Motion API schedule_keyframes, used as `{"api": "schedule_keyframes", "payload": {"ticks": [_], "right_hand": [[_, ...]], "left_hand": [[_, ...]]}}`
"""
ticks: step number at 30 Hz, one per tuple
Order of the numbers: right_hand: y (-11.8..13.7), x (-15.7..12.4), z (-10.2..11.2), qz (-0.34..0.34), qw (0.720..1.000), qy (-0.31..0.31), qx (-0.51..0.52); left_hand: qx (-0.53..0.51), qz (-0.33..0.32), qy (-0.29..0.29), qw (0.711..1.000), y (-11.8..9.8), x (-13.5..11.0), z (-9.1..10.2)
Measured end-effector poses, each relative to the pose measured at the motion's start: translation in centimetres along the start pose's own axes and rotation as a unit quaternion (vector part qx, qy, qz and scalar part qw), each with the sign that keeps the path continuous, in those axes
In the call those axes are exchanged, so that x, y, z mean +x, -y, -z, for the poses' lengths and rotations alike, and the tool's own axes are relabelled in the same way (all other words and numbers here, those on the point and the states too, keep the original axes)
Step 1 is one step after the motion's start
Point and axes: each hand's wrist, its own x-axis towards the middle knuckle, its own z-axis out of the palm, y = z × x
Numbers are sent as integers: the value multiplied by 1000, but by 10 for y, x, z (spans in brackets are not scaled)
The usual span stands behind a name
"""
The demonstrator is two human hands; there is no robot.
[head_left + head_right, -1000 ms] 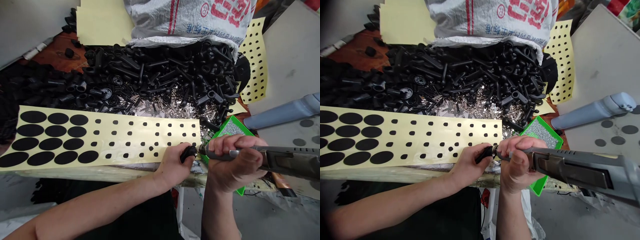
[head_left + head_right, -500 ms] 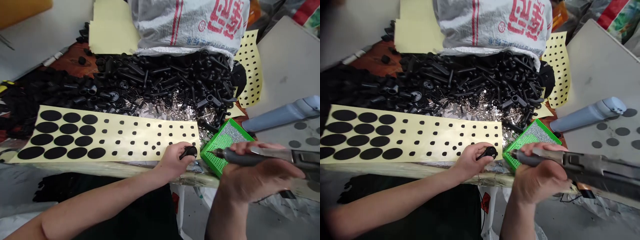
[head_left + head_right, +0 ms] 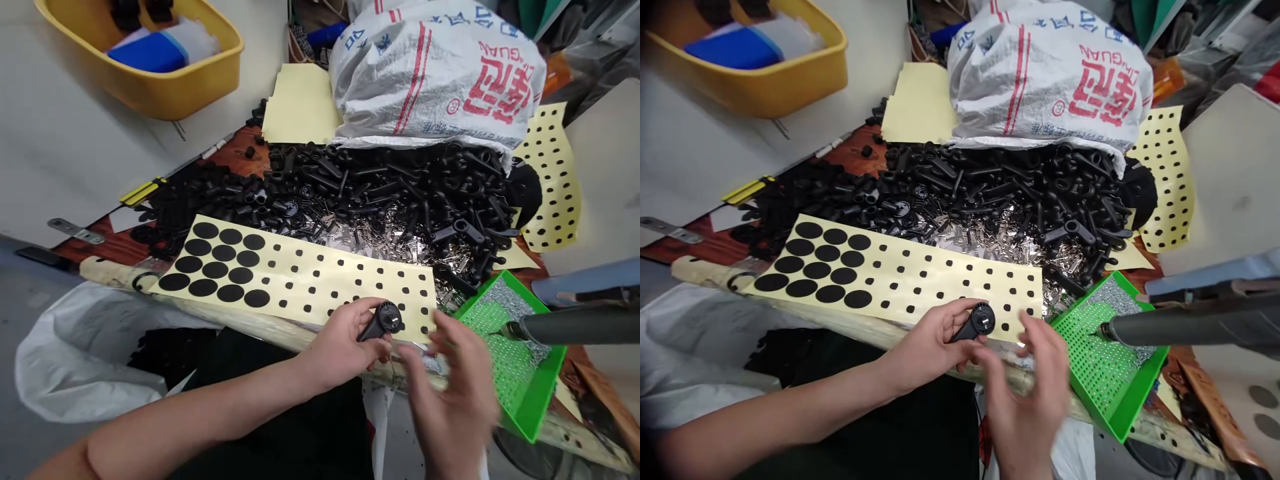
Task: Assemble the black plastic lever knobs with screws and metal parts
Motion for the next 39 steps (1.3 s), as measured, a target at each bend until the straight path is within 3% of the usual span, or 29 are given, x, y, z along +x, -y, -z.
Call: {"api": "schedule_keyframes", "payload": {"ticks": [4, 6, 11, 17, 23, 28, 33, 36, 39], "right_hand": [[18, 11, -38, 41, 998, 27, -35], [20, 14, -45, 54, 997, 46, -35], [25, 13, -51, 83, 990, 115, -7], [29, 15, -57, 121, 976, 179, 21], [25, 24, -54, 162, 948, 268, 52], [25, 27, -55, 184, 937, 291, 65], [26, 25, -61, 97, 949, 280, 111], [28, 20, -66, -31, 946, 250, 204], [33, 15, -75, -190, 909, 232, 289]], "left_hand": [[17, -84, -5, 996, -3, -11, 6], [26, -76, -5, 997, -3, -17, 13], [29, -5, 0, 1000, 0, -28, 31], [45, 1, -7, 999, -2, -37, 43], [80, 25, 21, 996, -5, -42, 55], [67, 31, 50, 996, -6, -41, 62], [-15, 17, 35, 999, -7, -41, 68], [-75, 1, -12, 997, -12, -44, 70], [-113, -17, -38, 993, -17, -50, 71]]}}
